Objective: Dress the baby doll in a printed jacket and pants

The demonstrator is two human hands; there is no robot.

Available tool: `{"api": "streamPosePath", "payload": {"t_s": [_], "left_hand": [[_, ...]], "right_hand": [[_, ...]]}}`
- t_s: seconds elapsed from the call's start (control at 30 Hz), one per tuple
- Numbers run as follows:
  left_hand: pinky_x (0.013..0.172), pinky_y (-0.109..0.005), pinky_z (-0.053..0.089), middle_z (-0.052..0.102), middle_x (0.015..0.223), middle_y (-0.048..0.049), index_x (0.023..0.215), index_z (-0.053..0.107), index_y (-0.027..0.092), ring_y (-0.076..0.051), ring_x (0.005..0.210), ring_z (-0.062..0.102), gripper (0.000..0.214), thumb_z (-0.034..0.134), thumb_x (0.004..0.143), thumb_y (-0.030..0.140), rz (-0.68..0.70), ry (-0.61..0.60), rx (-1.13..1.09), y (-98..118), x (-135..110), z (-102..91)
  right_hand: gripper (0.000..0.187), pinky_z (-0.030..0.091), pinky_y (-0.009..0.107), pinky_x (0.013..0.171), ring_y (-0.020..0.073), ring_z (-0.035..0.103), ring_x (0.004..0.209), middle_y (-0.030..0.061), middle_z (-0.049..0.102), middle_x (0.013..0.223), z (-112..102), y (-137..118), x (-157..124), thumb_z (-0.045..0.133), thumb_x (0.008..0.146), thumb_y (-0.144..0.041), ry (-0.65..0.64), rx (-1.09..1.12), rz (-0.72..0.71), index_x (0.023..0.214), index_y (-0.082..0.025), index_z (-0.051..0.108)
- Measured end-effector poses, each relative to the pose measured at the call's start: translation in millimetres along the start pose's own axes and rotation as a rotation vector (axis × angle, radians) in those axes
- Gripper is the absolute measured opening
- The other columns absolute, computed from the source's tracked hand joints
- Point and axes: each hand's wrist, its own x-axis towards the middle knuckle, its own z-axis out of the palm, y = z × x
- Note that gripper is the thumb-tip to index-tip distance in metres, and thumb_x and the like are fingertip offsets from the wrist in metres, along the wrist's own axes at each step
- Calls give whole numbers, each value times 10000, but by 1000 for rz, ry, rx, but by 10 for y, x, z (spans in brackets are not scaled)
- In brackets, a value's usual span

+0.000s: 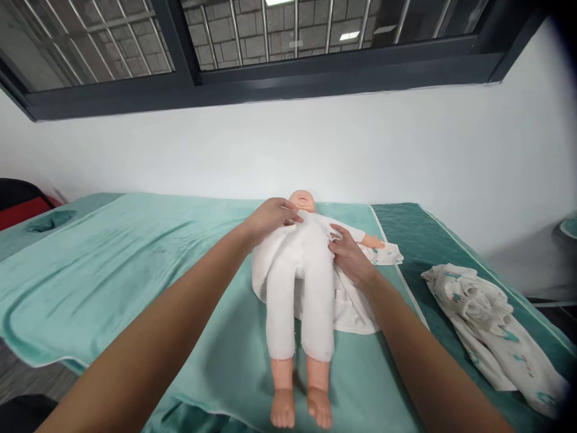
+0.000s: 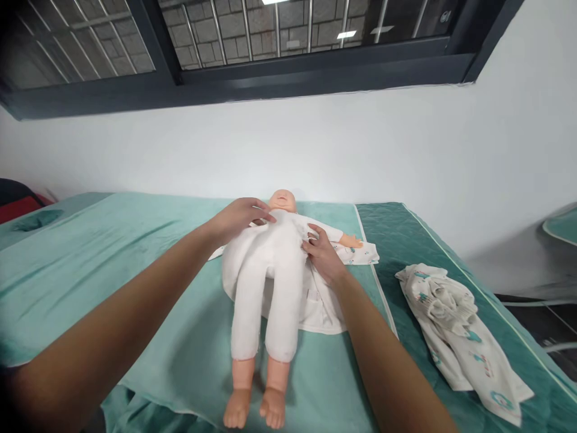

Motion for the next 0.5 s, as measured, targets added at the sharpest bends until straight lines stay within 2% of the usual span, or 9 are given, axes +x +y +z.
{"api": "streamPosePath", "payload": {"t_s": [0.07,0.13,0.17,0.23,0.3,0.33,0.4,0.5], "left_hand": [[635,-289,487,722,1051,-103,951,637,164,-182,804,675,183,646,812,283,31,-148,-55,155,-117,67],[619,-292,505,697,1130,-114,961,628,172,-191,823,694,178,603,849,308,108,-200,-73,222,-177,133],[619,-287,509,689,1142,-108,956,622,179,-186,828,694,164,575,866,307,158,-169,-51,217,-180,159],[629,-278,504,693,1094,-82,943,615,193,-174,819,681,135,534,882,282,227,1,95,137,-137,193],[663,-288,498,698,1034,-76,971,618,201,-191,834,666,139,520,885,251,219,189,327,-5,-56,212],[690,-302,495,699,1020,-81,994,621,199,-209,854,661,155,517,889,245,193,242,438,-82,-12,223],[755,-333,489,704,1025,-95,1058,620,193,-242,906,656,200,501,907,250,140,253,575,-219,66,251],[854,-352,474,709,1076,-85,1137,604,199,-248,977,650,254,462,936,263,153,207,591,-307,163,326]], "right_hand": [[707,498,340,874,156,584,931,4,542,1044,1,-10,-17,785,652,-310,8,18,0,1281,-329,463],[684,497,341,883,154,586,934,7,545,1055,-4,-21,-36,794,659,-316,14,34,2,1266,-325,479],[669,496,339,889,153,587,942,8,548,1063,-7,-26,-46,799,662,-321,16,37,1,1255,-321,489],[638,495,336,906,156,589,975,15,551,1086,-13,-30,-61,805,663,-337,17,30,-9,1228,-314,509],[626,495,342,924,168,584,1035,27,551,1130,-15,-25,-68,803,663,-357,19,4,-19,1217,-315,516],[634,494,347,935,175,576,1073,34,547,1162,-15,-18,-68,803,663,-364,25,-11,-20,1223,-319,509],[675,485,353,963,183,551,1144,47,531,1225,-10,0,-64,806,663,-367,34,-36,-24,1253,-330,480],[740,459,352,1003,177,544,1157,45,532,1228,0,12,-68,813,671,-371,8,-72,-49,1305,-335,433]]}}
